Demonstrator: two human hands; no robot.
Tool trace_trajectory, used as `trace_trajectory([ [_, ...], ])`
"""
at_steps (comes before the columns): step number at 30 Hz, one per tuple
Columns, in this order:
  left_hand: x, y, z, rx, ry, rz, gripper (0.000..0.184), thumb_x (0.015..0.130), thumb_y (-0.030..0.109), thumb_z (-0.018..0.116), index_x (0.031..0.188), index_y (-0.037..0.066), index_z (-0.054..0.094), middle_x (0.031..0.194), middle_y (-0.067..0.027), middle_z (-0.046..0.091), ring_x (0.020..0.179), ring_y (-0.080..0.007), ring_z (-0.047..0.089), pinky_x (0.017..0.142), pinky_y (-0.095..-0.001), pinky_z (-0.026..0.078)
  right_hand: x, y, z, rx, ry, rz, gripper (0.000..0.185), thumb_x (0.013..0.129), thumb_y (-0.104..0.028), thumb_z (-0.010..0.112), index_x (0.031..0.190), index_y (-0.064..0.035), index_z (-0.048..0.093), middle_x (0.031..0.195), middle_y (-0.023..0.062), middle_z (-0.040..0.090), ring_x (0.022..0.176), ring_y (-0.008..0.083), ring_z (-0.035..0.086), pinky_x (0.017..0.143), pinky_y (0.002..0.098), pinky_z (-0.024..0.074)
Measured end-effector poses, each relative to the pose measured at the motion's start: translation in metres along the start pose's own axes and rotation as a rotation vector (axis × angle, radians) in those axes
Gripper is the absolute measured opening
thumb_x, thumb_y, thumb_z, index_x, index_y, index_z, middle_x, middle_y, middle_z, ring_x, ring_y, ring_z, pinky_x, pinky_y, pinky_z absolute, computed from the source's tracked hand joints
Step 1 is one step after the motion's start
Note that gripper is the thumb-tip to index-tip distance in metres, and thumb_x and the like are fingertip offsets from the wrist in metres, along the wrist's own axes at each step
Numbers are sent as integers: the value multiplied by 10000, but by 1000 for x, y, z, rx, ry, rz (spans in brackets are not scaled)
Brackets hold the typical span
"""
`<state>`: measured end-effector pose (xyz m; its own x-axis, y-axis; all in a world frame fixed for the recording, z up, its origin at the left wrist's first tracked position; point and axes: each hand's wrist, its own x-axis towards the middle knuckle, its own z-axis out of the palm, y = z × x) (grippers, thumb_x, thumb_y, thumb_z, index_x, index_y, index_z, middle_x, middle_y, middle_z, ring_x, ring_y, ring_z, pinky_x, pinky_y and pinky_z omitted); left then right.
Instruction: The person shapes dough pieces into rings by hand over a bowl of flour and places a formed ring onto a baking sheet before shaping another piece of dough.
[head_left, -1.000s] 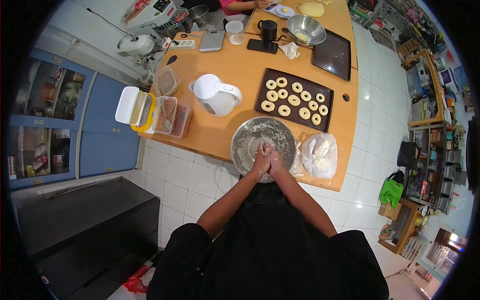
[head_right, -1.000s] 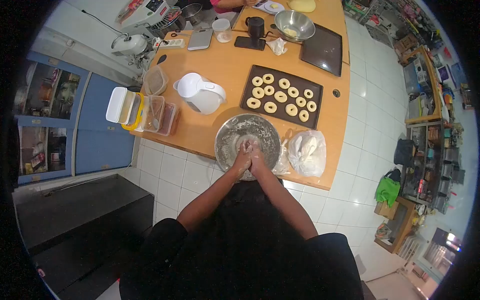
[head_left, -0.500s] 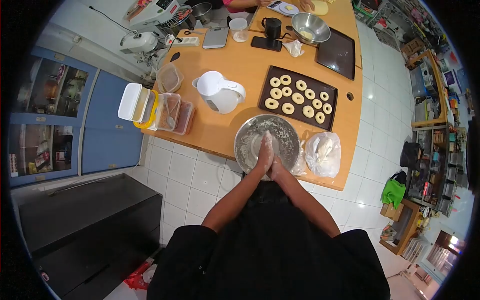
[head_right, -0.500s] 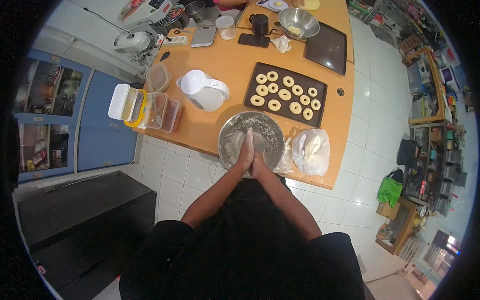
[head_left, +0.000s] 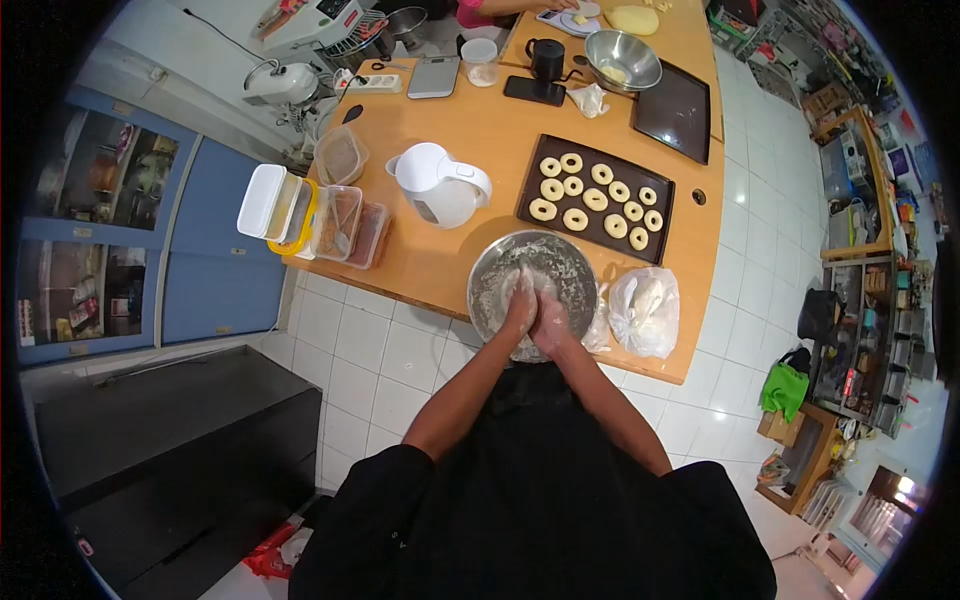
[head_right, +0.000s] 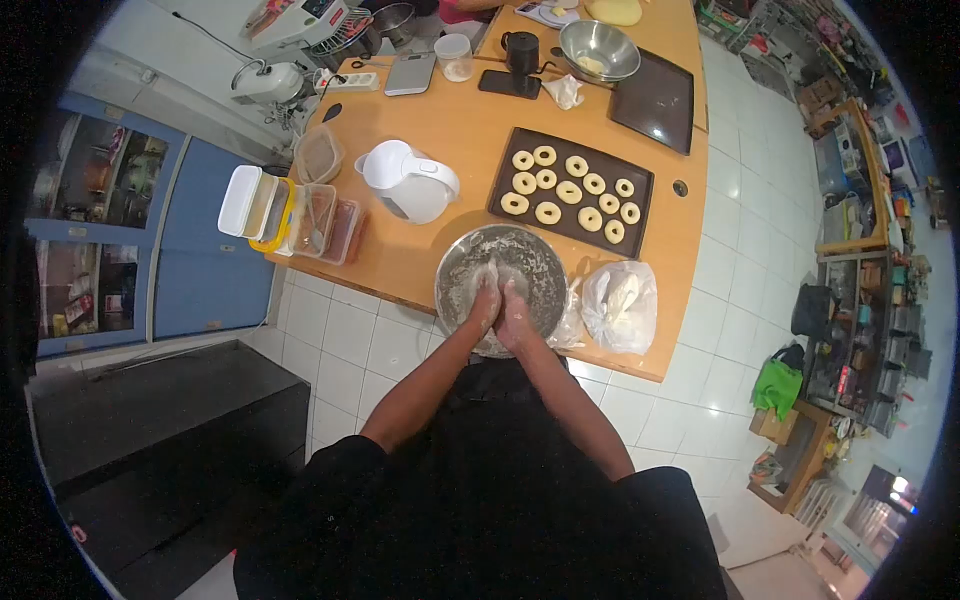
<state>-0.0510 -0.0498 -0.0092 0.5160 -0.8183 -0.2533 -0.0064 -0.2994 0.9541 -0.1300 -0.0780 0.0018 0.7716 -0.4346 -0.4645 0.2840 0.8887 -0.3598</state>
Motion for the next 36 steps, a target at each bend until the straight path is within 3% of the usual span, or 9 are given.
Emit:
trace_trajectory([
  [4,-27,-22,26,37,-49,179,596,980,383,266,1428,-4,193,1495,-161,168,1376,-269,167,1114,-339,135,1,-16,-8,-82,284,43,584,983,-458,276,1392,-43,315,1401,99,368,1258,223,370,1072,356,265],
  [10,4,3,-4,-27,-20,134,597,978,367,267,1432,-10,173,1500,-162,149,1377,-278,158,1113,-351,139,0,3,1,-65,198,-28,496,971,-444,344,1264,-62,463,1233,79,522,1103,219,500,971,362,392],
  [15,-29,-33,19,322,-193,713,576,973,244,429,1432,-7,187,1492,-184,179,1358,-320,233,1100,-394,220,-2,-12,-6,-5,307,-38,433,965,-410,369,1229,-94,505,1136,67,564,1010,203,544,902,332,435],
  [18,-1,-3,30,-364,-80,246,584,1000,366,177,1440,-14,119,1510,-167,115,1404,-280,73,1130,-356,51,-24,-11,42,55,209,-19,474,963,-426,350,1333,-134,407,1268,55,477,1103,209,499,948,367,411],
  [21,4,34,5,93,-102,29,550,1000,280,270,1446,1,109,1509,-165,130,1404,-265,87,1129,-346,71,-6,-6,13,127,4,22,501,961,-428,331,1396,-180,328,1392,5,387,1243,210,400,1022,406,341],
  [22,1,29,11,553,-78,99,542,990,236,321,1458,52,118,1510,-154,147,1404,-268,86,1126,-340,98,-3,-9,6,156,-19,2,499,962,-422,326,1403,-187,319,1404,-6,376,1260,208,382,1036,409,325],
  [28,-9,-4,33,117,-28,91,526,988,251,319,1461,98,147,1496,-179,180,1398,-301,117,1121,-373,122,-14,-13,9,164,77,-36,482,973,-367,309,1394,-131,325,1394,16,382,1262,191,369,1059,366,284],
  [33,-6,31,-2,562,13,66,550,993,317,291,1455,61,138,1486,-189,201,1400,-297,98,1122,-403,79,-10,-12,24,64,84,-38,529,976,-422,282,1341,-57,392,1323,93,467,1181,238,461,1013,375,354],
  [36,-8,-37,22,315,-40,121,561,993,332,272,1449,38,128,1486,-201,187,1397,-313,100,1125,-395,56,9,-12,-15,-35,205,-46,553,969,-455,290,1324,-48,411,1298,104,480,1166,244,467,1009,374,357],
])
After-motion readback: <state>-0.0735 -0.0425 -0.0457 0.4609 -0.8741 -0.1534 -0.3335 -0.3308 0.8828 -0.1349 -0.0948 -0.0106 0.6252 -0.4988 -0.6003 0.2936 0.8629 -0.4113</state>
